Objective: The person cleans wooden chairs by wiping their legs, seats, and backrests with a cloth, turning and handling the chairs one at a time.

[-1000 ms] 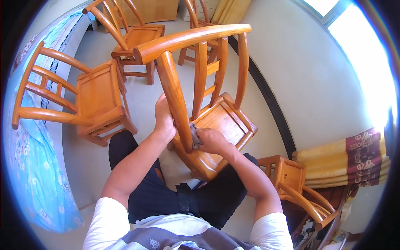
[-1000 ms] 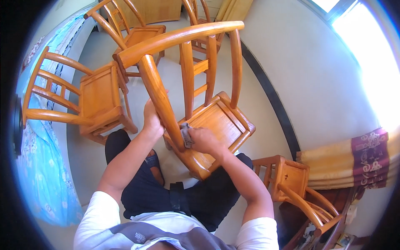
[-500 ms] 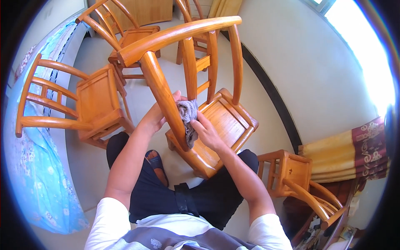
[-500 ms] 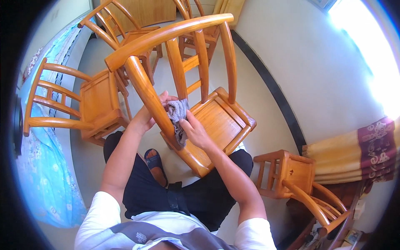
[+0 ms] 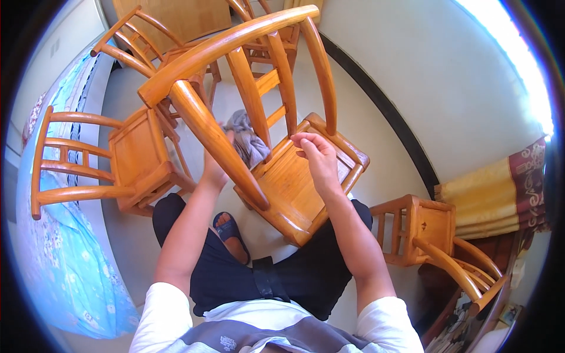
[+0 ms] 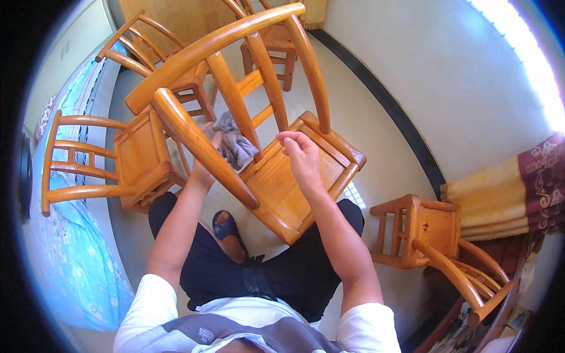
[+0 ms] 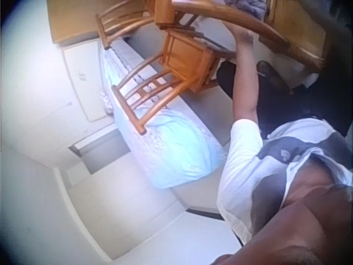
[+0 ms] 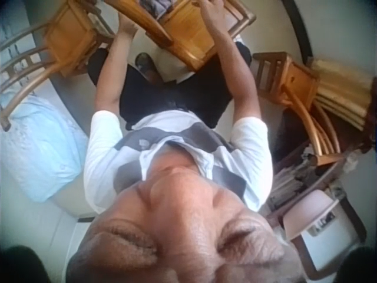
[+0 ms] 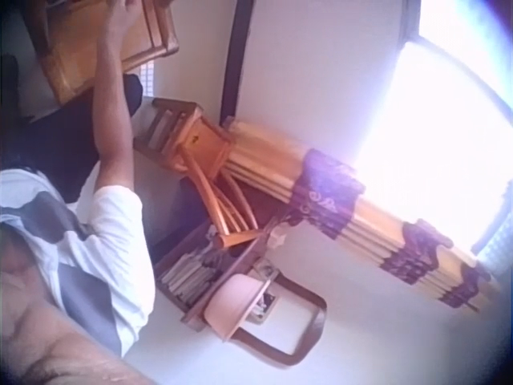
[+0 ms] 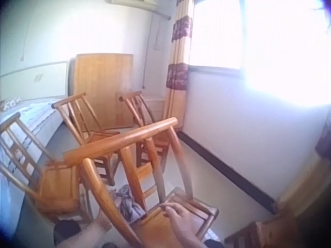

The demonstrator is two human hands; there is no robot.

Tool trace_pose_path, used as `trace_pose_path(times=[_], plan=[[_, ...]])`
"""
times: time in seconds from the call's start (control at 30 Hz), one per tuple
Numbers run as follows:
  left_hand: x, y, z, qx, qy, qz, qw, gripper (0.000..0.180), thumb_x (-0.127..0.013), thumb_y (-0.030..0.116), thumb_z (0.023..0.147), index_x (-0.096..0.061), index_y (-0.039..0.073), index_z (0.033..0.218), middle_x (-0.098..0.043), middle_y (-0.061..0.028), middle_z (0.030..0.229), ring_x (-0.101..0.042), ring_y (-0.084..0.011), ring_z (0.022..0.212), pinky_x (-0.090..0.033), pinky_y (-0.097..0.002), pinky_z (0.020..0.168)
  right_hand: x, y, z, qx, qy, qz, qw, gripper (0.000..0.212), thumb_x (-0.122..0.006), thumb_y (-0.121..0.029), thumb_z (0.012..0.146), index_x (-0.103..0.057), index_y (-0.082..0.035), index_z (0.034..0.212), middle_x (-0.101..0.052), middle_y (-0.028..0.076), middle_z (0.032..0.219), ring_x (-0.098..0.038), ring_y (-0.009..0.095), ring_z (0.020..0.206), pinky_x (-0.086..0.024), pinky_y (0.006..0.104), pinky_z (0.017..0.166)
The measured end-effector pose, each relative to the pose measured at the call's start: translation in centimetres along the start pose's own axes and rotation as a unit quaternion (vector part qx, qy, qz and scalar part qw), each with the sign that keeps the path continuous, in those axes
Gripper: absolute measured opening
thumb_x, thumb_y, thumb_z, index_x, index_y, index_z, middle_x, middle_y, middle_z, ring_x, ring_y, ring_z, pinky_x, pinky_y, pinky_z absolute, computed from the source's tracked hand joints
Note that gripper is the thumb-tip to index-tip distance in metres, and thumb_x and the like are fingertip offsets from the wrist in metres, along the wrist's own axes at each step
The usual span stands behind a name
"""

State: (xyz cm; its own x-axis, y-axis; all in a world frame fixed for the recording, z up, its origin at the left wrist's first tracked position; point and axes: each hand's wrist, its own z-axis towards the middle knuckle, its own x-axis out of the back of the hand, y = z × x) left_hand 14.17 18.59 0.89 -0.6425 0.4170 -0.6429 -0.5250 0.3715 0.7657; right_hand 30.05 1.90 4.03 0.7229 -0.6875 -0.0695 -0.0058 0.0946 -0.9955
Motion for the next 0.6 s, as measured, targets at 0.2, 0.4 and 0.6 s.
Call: trace_pose_path(times=[0.2, 0.4, 0.6], plan=[[1.1, -4.5, -0.5, -0.085, -0.201, 0.523, 0.824, 0.064, -0.08, 0.025, 0.069, -0.055, 0.0, 0.123, -0.064, -0.0147, 0.107, -0.063, -0.0257, 0.099, -0.049, -0.0335, 0.089, -0.4, -0.3, -0.3, -0.017, -0.004, 0.024, 1.0, 0.017, -0.055, -0.012, 0.096, -0.067, -0.003, 0.103, -0.07, 0.002, 0.098, -0.063, 0.009, 0.094, -0.049, 0.0254, 0.082], [1.0, -2.5, 0.5, 0.051, -0.238, 0.626, 0.741, 0.045, -0.079, 0.024, 0.071, -0.064, -0.002, 0.104, -0.066, -0.015, 0.084, -0.066, -0.0256, 0.08, -0.052, -0.0337, 0.077, 0.0, 0.8, -0.4, 0.024, -0.034, -0.081, 0.996, 0.016, -0.054, -0.009, 0.096, -0.067, -0.001, 0.101, -0.069, 0.003, 0.095, -0.064, 0.011, 0.088, -0.051, 0.0252, 0.078], [5.1, 0.2, 0.4, 0.146, -0.252, 0.488, 0.823, 0.033, -0.072, 0.025, 0.081, -0.068, 0.0, 0.102, -0.07, -0.0118, 0.09, -0.066, -0.0228, 0.081, -0.053, -0.0331, 0.076, -0.2, 0.1, -0.2, 0.053, -0.024, -0.126, 0.99, 0.016, -0.054, -0.007, 0.096, -0.067, 0.001, 0.099, -0.069, 0.004, 0.093, -0.064, 0.011, 0.084, -0.053, 0.0263, 0.078]])
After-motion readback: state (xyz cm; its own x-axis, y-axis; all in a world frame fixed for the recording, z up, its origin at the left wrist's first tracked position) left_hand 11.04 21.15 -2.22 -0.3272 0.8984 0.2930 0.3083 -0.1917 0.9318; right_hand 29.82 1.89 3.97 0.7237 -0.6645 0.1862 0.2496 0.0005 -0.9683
